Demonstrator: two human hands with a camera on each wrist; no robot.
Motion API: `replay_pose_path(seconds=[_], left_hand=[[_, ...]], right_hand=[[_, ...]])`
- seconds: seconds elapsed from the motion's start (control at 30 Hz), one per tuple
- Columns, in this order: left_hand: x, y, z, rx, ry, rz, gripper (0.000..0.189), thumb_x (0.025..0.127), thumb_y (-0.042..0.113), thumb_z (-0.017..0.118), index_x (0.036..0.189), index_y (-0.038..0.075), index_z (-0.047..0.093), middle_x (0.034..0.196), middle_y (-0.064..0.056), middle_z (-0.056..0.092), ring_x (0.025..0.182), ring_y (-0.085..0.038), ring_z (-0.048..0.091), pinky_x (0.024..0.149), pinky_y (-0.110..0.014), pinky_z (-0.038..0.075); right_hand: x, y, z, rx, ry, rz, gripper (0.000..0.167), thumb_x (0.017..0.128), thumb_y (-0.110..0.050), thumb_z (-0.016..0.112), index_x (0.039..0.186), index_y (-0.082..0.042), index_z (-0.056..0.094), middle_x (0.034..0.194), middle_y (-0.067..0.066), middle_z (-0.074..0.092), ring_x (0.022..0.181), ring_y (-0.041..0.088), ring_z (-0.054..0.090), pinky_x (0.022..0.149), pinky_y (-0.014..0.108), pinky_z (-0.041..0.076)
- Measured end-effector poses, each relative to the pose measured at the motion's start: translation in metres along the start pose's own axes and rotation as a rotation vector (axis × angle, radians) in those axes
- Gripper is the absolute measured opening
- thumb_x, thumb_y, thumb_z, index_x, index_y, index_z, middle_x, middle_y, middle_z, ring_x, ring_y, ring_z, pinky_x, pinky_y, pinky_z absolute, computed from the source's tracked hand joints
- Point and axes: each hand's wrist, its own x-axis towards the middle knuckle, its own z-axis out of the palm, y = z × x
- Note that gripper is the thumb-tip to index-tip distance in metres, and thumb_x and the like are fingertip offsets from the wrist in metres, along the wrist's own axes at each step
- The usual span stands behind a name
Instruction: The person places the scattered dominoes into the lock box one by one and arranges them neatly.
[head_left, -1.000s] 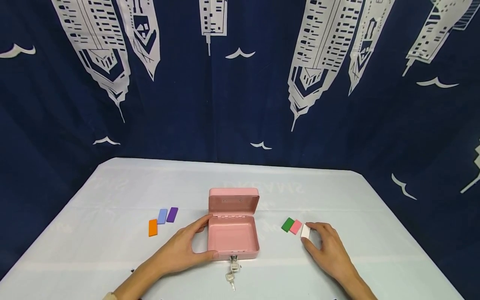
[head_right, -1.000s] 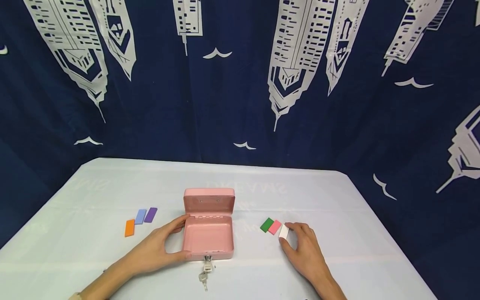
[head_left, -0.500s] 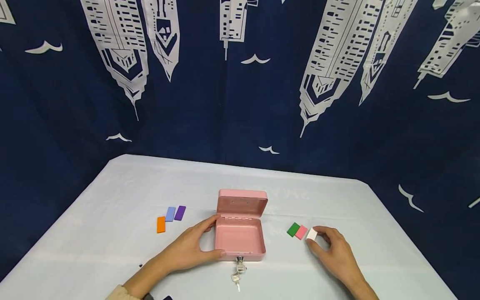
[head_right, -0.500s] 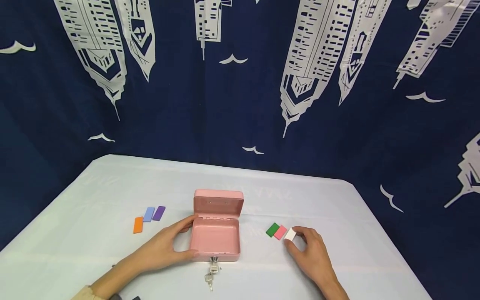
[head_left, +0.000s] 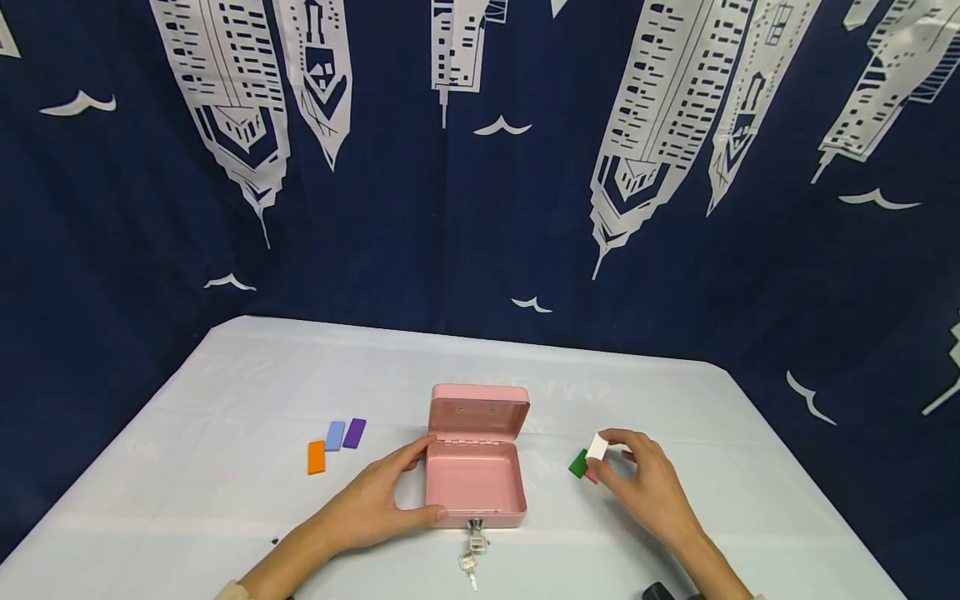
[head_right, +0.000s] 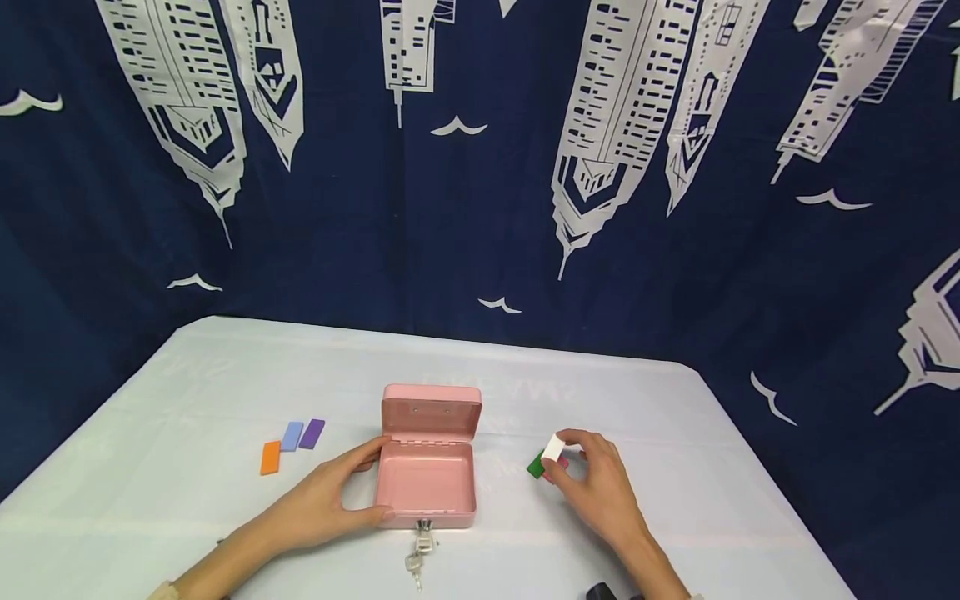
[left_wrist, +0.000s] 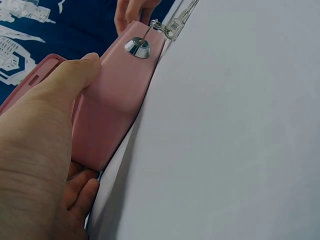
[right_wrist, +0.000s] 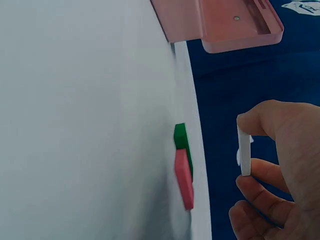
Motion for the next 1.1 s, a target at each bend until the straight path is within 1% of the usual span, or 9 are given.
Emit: replay_pose_path(seconds=[0.13,0.3,0.43,0.53,0.63,0.8,0.9,0.97,1.1], left_hand=[[-0.001,0.000,-0.001,-0.001,0.006,0.004,0.098,0.080,0.068,0.078,0.160,0.029,0.037,0.156,0.002,0.051,0.133,-0.025,0.059,0.110,-0.054,0.047],[-0.002,-0.001,-0.001,0.003,0.008,-0.002,0.098,0.080,0.068,0.078,0.160,0.027,0.037,0.156,0.001,0.051,0.132,-0.025,0.059,0.109,-0.054,0.048],[-0.002,-0.001,-0.001,0.005,0.005,0.002,0.099,0.080,0.068,0.078,0.160,0.026,0.038,0.156,0.001,0.050,0.133,-0.025,0.059,0.109,-0.054,0.048],[-0.002,0.000,-0.001,0.007,0.001,0.009,0.098,0.081,0.067,0.078,0.160,0.026,0.038,0.157,0.000,0.050,0.133,-0.026,0.059,0.110,-0.055,0.047],[-0.001,0.000,-0.001,0.010,-0.007,0.015,0.096,0.082,0.066,0.077,0.160,0.026,0.038,0.156,-0.001,0.050,0.132,-0.027,0.059,0.109,-0.056,0.047],[0.000,0.002,-0.001,0.006,-0.020,0.011,0.096,0.082,0.067,0.077,0.160,0.028,0.036,0.157,0.000,0.050,0.133,-0.027,0.058,0.109,-0.057,0.047],[0.000,0.002,-0.001,0.011,-0.013,0.008,0.097,0.081,0.067,0.077,0.160,0.028,0.037,0.156,0.000,0.050,0.133,-0.026,0.058,0.109,-0.056,0.047],[0.000,0.002,-0.001,0.011,-0.008,0.009,0.097,0.081,0.067,0.078,0.160,0.028,0.037,0.156,0.000,0.050,0.133,-0.026,0.059,0.109,-0.057,0.047],[-0.001,0.000,-0.001,0.008,-0.004,0.011,0.097,0.081,0.064,0.079,0.160,0.028,0.037,0.156,-0.002,0.051,0.132,-0.027,0.059,0.109,-0.057,0.047]], right_hand=[[0.009,-0.010,0.003,0.014,0.000,-0.025,0.033,0.088,-0.018,0.081,0.118,-0.008,0.070,0.114,0.005,0.069,0.110,0.024,0.062,0.096,0.044,0.056],[0.014,-0.026,0.004,0.038,-0.021,-0.014,0.035,0.088,-0.020,0.082,0.120,-0.010,0.070,0.117,0.005,0.069,0.109,0.026,0.066,0.095,0.046,0.057],[0.015,-0.040,0.007,0.058,-0.024,-0.016,0.035,0.087,-0.022,0.084,0.119,-0.014,0.071,0.116,0.001,0.069,0.105,0.026,0.068,0.093,0.044,0.057],[0.014,-0.049,0.011,0.091,-0.024,-0.054,0.034,0.086,-0.020,0.084,0.118,-0.015,0.071,0.114,-0.002,0.069,0.102,0.024,0.069,0.093,0.040,0.058],[0.012,-0.057,0.016,0.126,-0.041,-0.125,0.033,0.085,-0.016,0.084,0.115,-0.017,0.070,0.112,-0.007,0.069,0.100,0.022,0.068,0.091,0.036,0.058],[0.010,-0.067,0.023,0.197,-0.167,-0.276,0.036,0.084,-0.012,0.083,0.116,-0.023,0.068,0.111,-0.016,0.066,0.100,0.016,0.068,0.089,0.033,0.058],[0.011,-0.072,0.029,0.248,-0.244,-0.350,0.036,0.086,-0.012,0.081,0.118,-0.024,0.068,0.112,-0.016,0.066,0.100,0.013,0.068,0.090,0.032,0.058],[0.012,-0.075,0.033,0.269,-0.289,-0.390,0.035,0.088,-0.014,0.080,0.120,-0.023,0.068,0.109,-0.014,0.066,0.097,0.010,0.067,0.090,0.030,0.059],[0.015,-0.085,0.041,0.269,-0.379,-0.453,0.033,0.091,-0.020,0.079,0.122,-0.020,0.069,0.106,-0.011,0.066,0.091,0.010,0.065,0.084,0.028,0.058]])
